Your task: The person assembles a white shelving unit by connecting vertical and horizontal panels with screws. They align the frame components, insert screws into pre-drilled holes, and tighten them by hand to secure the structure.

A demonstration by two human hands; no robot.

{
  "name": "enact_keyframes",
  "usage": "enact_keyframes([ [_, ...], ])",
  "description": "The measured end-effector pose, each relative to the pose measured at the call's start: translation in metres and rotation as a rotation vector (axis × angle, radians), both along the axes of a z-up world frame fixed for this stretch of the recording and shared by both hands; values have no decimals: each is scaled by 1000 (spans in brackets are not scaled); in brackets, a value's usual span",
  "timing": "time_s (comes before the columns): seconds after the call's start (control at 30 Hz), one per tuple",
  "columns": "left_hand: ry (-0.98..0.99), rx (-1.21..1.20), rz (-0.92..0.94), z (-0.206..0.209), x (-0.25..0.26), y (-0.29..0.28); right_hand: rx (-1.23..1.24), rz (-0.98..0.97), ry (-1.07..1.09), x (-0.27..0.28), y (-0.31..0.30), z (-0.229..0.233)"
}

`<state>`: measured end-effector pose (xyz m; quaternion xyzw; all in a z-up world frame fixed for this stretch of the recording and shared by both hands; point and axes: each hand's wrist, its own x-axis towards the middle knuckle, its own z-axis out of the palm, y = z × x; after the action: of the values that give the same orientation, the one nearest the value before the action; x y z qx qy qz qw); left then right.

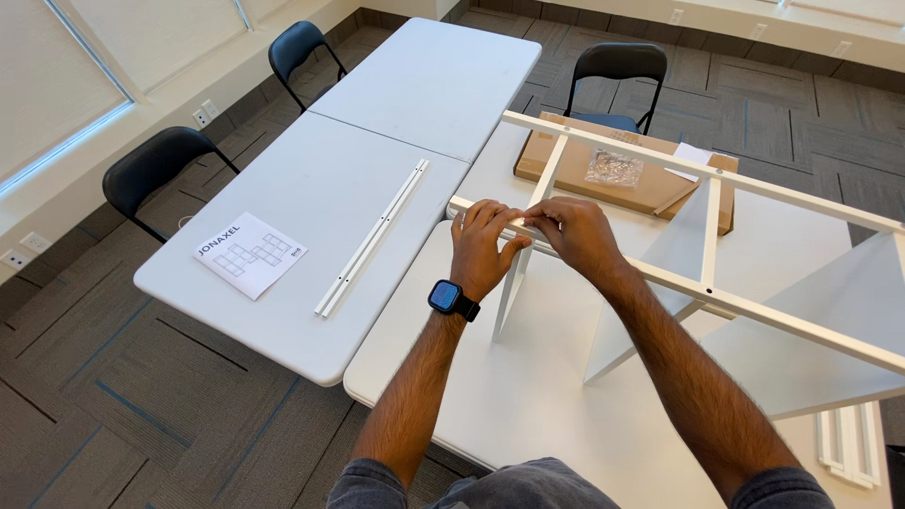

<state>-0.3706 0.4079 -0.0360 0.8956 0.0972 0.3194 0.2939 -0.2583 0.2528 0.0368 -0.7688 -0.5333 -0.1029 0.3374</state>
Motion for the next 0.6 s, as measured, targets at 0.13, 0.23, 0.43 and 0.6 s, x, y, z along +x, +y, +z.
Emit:
enact_keyframes([
  [0.13, -13, 12, -6, -5, 3, 3, -21, -15, -7, 13, 3, -6],
  [0.23, -19, -7, -17, -5, 2, 4, -37, 3, 10, 20, 5, -8],
  [0.43, -26, -34, -57, -2, -1, 3, -107, 156, 286, 33, -4, 5],
  [0.6, -90, -79, -105, -11, 5, 6, -120, 184, 492, 49, -4, -1],
])
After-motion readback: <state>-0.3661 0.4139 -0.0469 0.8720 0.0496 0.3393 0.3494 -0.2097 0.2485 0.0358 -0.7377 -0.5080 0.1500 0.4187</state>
